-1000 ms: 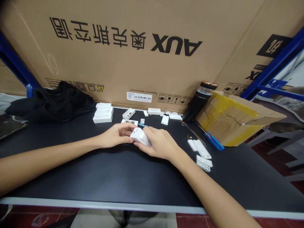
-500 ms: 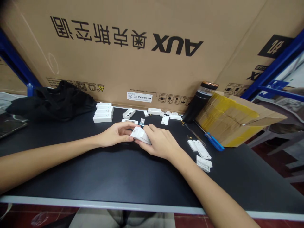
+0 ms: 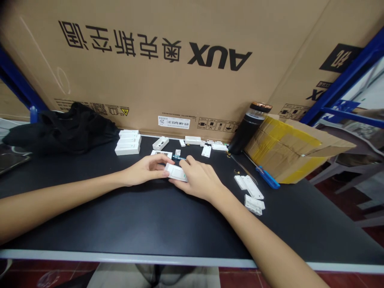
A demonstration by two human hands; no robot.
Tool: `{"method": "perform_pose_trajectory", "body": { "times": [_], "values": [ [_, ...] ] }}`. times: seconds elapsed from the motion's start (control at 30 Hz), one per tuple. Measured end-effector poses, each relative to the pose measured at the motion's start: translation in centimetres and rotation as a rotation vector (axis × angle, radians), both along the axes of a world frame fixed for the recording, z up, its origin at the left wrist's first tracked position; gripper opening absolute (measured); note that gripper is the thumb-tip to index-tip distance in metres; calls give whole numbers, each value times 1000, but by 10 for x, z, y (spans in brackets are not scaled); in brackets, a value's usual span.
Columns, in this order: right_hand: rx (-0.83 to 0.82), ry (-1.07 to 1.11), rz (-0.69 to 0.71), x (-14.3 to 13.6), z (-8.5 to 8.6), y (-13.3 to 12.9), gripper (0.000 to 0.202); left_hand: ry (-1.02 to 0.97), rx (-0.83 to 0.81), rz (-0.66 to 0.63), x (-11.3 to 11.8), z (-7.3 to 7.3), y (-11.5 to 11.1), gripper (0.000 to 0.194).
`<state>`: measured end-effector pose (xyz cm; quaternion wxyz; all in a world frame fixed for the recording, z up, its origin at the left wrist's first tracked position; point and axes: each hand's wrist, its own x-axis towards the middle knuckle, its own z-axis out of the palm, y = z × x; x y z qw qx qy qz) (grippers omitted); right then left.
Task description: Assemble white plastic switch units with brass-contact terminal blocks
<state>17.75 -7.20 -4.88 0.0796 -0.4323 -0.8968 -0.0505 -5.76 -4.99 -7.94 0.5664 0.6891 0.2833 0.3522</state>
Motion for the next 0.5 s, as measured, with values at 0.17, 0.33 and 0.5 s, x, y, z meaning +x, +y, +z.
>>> {"method": "perform_pose_trajectory", "body": {
  "times": [0.17, 0.33, 0.5],
  "values": [
    [-181, 228, 46, 17, 4, 13, 42, -84, -65, 61, -1, 0, 1, 35],
    [-332, 452, 51, 23, 8, 20, 44, -143, -111, 68, -4, 3, 1, 34],
    [-273, 560, 83, 20, 8, 17, 47, -159, -127, 5, -5, 2, 2, 33]
  ]
}}
